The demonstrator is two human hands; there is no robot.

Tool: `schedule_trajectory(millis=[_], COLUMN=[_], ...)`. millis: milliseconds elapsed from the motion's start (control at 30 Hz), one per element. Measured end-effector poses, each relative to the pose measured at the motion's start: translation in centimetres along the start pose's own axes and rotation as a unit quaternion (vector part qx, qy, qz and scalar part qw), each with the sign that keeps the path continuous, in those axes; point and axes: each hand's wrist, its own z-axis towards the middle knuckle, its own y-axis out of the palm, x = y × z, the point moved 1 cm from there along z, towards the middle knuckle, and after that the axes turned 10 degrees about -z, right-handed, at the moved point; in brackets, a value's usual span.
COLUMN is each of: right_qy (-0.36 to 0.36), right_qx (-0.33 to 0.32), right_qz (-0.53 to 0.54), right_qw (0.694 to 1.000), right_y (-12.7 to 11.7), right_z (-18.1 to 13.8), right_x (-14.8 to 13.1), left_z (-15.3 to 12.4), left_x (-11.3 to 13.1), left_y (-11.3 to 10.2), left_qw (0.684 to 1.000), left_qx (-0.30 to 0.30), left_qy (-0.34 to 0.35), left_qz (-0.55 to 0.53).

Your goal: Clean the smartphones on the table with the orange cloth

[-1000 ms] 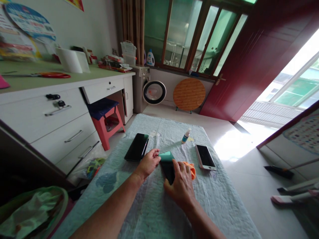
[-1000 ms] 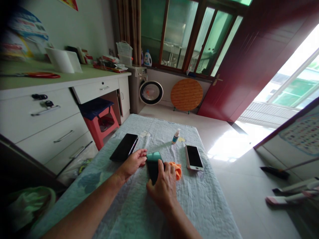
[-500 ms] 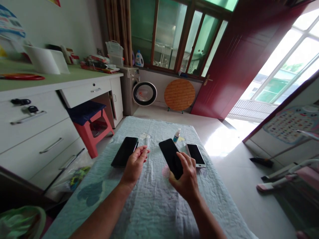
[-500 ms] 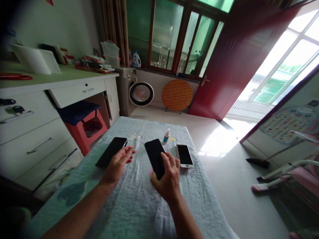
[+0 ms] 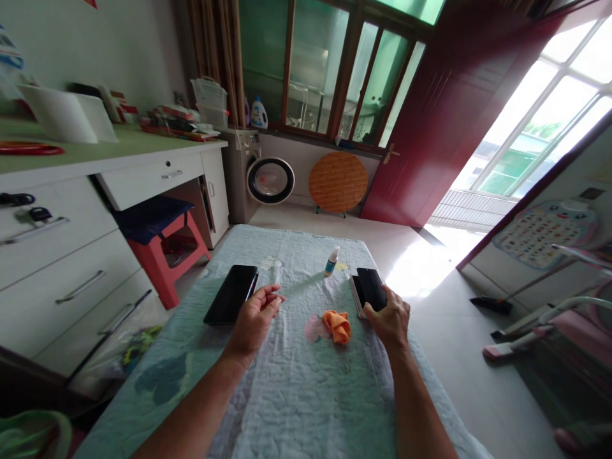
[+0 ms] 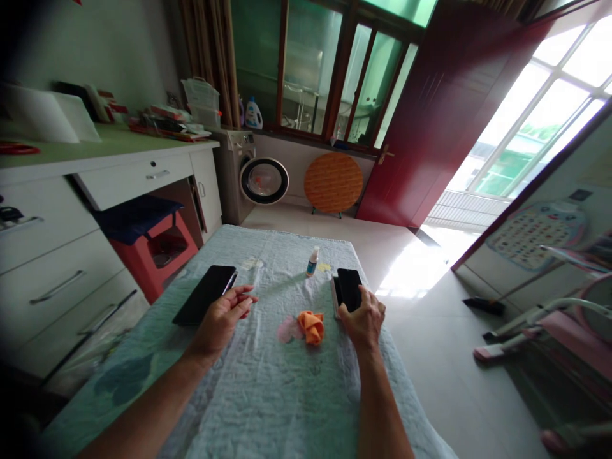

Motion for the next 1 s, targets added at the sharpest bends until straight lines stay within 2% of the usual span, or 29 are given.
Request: schedule_trajectory(millis=[433,900,1000], right_qy=[0.013,0.020,0.008], right_qx=[-0.051,-0.077,-0.043], right_qz=[-0.034,-0.041,-0.029], right_qw=[0.998,0.996,0.999], right_y=[0.8,1.7,1.3], right_z=[-0.1,0.0,-0.2], right_x=[-0.8,-0.7,-0.9], left_z=[0.2,0.4,0.5], left_x=[-0.5,-0.6,-0.8], left_y=[-0.2,-0.4,-0.5], left_qw=[1.000,0.999,0.999], left_qx=[-0.017,-0.013,-0.011], left_qy=[0.000,0.002,0.009], left_qz=[0.014,0.029,0.040])
